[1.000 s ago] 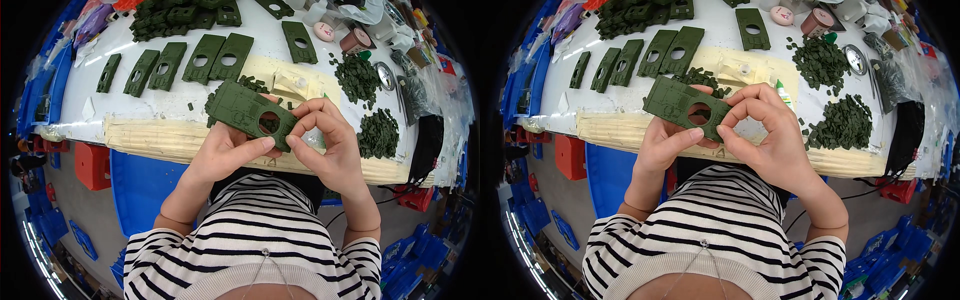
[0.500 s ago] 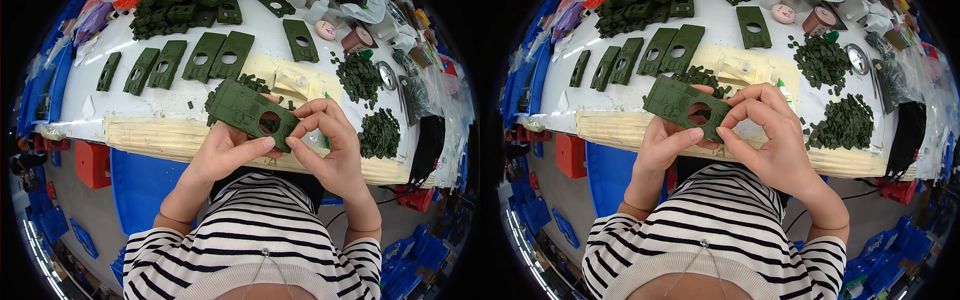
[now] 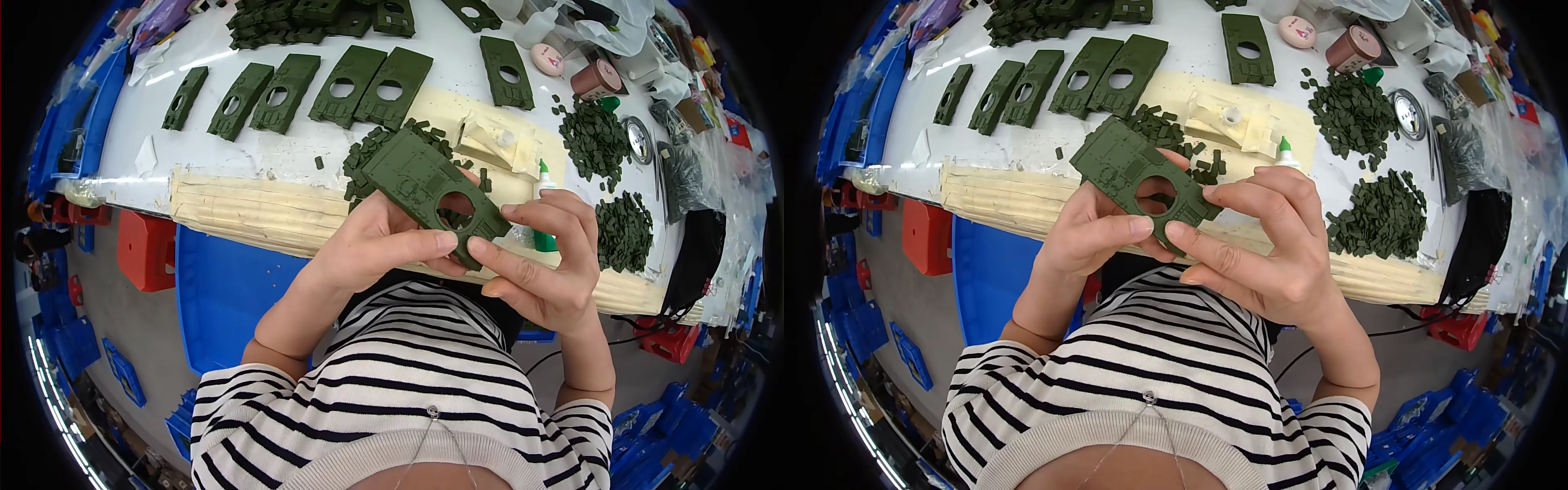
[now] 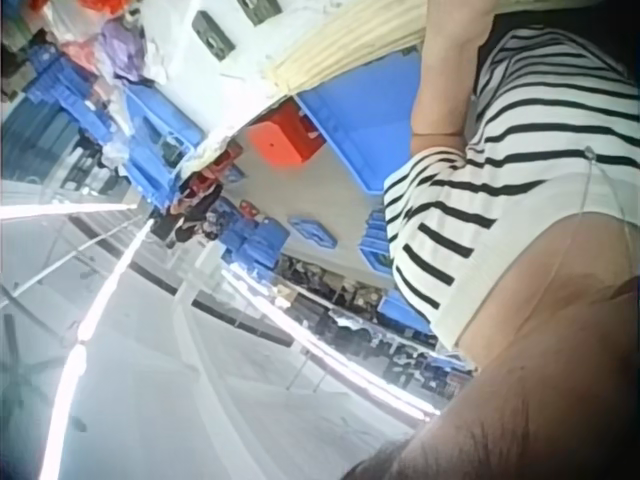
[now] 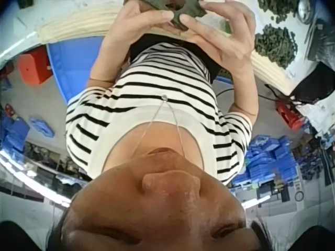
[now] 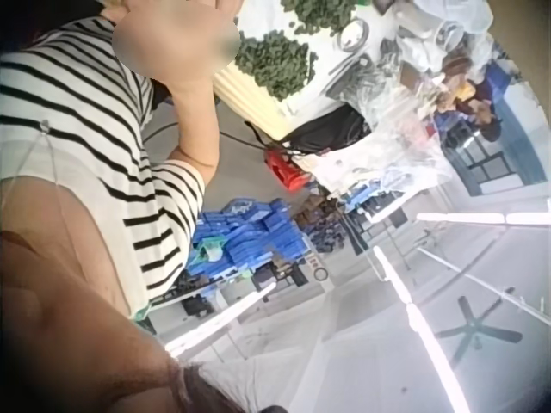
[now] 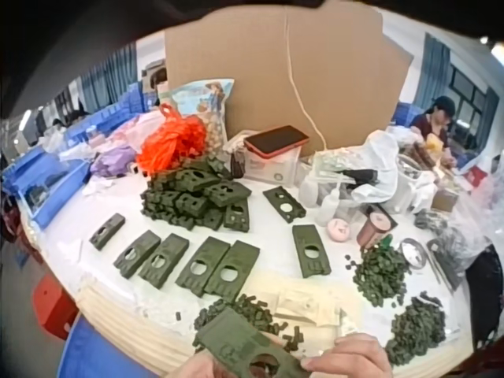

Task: The recorder is assembling small plastic toy tanks by gluing various green components onto the main chassis.

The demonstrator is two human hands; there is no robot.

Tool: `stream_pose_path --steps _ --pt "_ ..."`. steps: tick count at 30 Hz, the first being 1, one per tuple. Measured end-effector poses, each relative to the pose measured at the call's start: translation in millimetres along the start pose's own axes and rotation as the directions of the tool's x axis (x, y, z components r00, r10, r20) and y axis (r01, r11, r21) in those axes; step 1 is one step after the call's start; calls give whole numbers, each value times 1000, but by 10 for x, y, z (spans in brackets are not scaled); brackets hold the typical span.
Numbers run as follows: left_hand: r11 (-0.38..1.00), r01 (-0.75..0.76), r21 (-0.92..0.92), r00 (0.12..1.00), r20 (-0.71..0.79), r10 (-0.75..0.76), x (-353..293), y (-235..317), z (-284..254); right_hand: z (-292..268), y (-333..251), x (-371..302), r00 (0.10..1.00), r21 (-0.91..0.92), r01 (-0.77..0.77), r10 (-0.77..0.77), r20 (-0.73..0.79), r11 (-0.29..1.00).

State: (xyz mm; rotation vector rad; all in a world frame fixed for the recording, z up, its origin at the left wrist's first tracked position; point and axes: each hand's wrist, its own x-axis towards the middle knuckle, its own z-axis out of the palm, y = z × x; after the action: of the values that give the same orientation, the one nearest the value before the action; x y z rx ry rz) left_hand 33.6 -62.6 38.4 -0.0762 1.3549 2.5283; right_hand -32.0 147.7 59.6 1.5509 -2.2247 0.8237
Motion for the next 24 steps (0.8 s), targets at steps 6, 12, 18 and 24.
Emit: stream_pose_path --steps 6,12,18,24 --pt "1000 15 -13 1000 -3 -15 4 -21 -9 12 28 -23 998 113 -65 64 15 991" --pt "1000 2 -18 1000 -9 -2 -3 -39 -26 -2 8 -44 997 83 -72 72 -1 994" --pt "1000 9 -15 1000 -8 -9 -22 -18 -2 3 -51 8 1000 -2 16 -16 9 1000" --pt "999 48 -19 999 24 -48 -13 -31 -31 21 -9 78 996 224 -91 84 40 970"
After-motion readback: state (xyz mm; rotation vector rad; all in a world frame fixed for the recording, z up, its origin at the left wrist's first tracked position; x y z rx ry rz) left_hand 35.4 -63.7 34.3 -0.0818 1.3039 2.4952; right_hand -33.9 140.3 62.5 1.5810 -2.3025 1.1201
